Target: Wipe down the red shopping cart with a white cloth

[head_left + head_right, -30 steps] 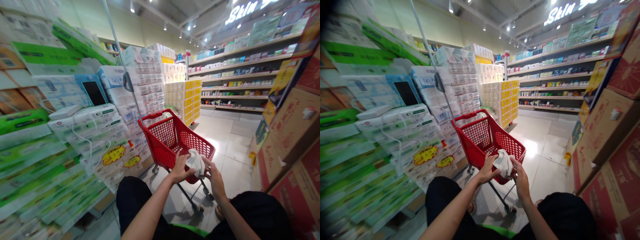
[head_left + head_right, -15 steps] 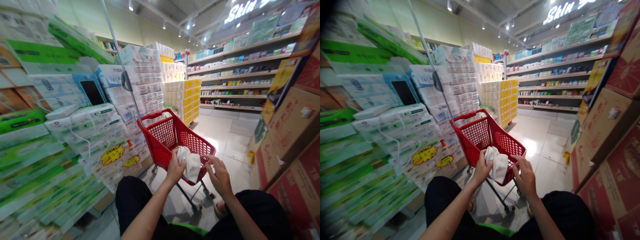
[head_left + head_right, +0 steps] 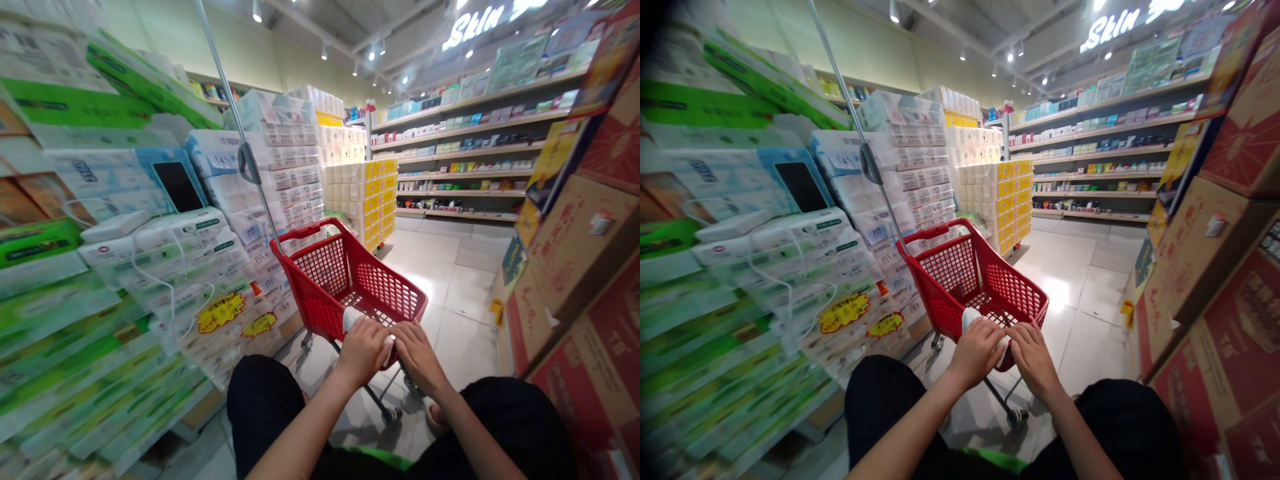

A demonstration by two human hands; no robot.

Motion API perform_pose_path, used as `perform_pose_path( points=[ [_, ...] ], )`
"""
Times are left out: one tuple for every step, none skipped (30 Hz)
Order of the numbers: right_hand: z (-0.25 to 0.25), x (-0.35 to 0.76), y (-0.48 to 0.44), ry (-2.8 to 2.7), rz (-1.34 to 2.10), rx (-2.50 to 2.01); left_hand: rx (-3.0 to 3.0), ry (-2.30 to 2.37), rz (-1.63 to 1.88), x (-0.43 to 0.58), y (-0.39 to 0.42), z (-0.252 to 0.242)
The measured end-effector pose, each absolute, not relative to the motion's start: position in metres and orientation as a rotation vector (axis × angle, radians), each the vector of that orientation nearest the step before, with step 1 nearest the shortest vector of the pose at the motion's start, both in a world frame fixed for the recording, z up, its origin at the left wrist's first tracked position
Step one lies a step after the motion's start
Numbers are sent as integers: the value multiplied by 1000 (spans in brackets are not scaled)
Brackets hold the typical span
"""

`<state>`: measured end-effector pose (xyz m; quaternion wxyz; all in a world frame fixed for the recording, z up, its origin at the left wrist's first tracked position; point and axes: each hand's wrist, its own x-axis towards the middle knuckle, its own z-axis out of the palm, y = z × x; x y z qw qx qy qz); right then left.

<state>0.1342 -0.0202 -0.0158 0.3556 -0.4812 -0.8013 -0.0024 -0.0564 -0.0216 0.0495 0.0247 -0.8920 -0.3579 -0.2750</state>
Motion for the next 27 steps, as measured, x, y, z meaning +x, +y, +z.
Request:
perform_pose_path(
  points=[
    [-16, 136, -19, -2074, -5, -1239, -2758, -1097, -858, -59, -22, 47],
    [-16, 137, -19, -2074, -9, -1238, -2757, -1087, -858, -63, -22, 46],
    [-17, 138, -18, -2070, -15, -1239, -2753, -1085, -850, -68, -21, 46],
    [-18, 138, -17, -2064, -22, -1241, -2742, -1096, -835, -73, -20, 47],
    [-18, 138, -17, -2057, -27, -1244, -2724, -1121, -814, -78, -19, 48],
    [-19, 138, -17, -2052, -30, -1246, -2699, -1157, -791, -83, -17, 50],
    [-19, 138, -17, -2050, -30, -1247, -2669, -1198, -770, -88, -15, 52],
    [-19, 138, -17, -2050, -26, -1246, -2635, -1237, -754, -91, -12, 54],
    [-19, 138, -17, -2050, -19, -1245, -2599, -1269, -742, -94, -8, 55],
    [-19, 137, -17, -2051, -9, -1245, -2563, -1284, -732, -96, -5, 57],
    [-19, 137, -17, -2052, 4, -1248, -2534, -1276, -722, -97, -2, 58],
    [-18, 137, -17, -2053, 17, -1253, -2523, -1241, -707, -96, 1, 58],
    [-18, 136, -17, -2053, 29, -1258, -2534, -1181, -681, -93, 3, 57],
    [-18, 136, -18, -2051, 36, -1261, -2566, -1108, -649, -89, 4, 55],
    [-19, 136, -18, -2047, 38, -1261, -2608, -1038, -614, -83, 4, 52],
    [-19, 135, -17, -2041, 36, -1258, -2650, -983, -579, -76, 3, 48],
    [-20, 135, -17, -2033, 30, -1251, -2682, -951, -551, -67, 1, 42],
    [-21, 135, -17, -2025, 22, -1244, -2697, -948, -536, -58, -2, 37],
    [-22, 136, -17, -2018, 14, -1237, -2695, -966, -536, -49, -5, 31],
    [-23, 136, -16, -2012, 9, -1232, -2681, -997, -556, -41, -9, 25],
    [-24, 137, -16, -2007, 6, -1230, -2663, -1029, -589, -34, -13, 20],
    [-24, 138, -16, -2003, 4, -1231, -2646, -1058, -633, -30, -16, 15],
    [-25, 140, -16, -1999, 4, -1234, -2634, -1077, -679, -27, -18, 11],
    [-25, 141, -16, -1995, 4, -1237, -2633, -1076, -717, -26, -18, 9],
    [-25, 143, -16, -1992, 1, -1239, -2643, -1055, -742, -26, -18, 7],
    [-25, 144, -16, -1988, -3, -1235, -2661, -1018, -754, -29, -16, 6],
    [-25, 146, -16, -1986, -9, -1225, -2682, -973, -754, -32, -13, 5]
  ],
)
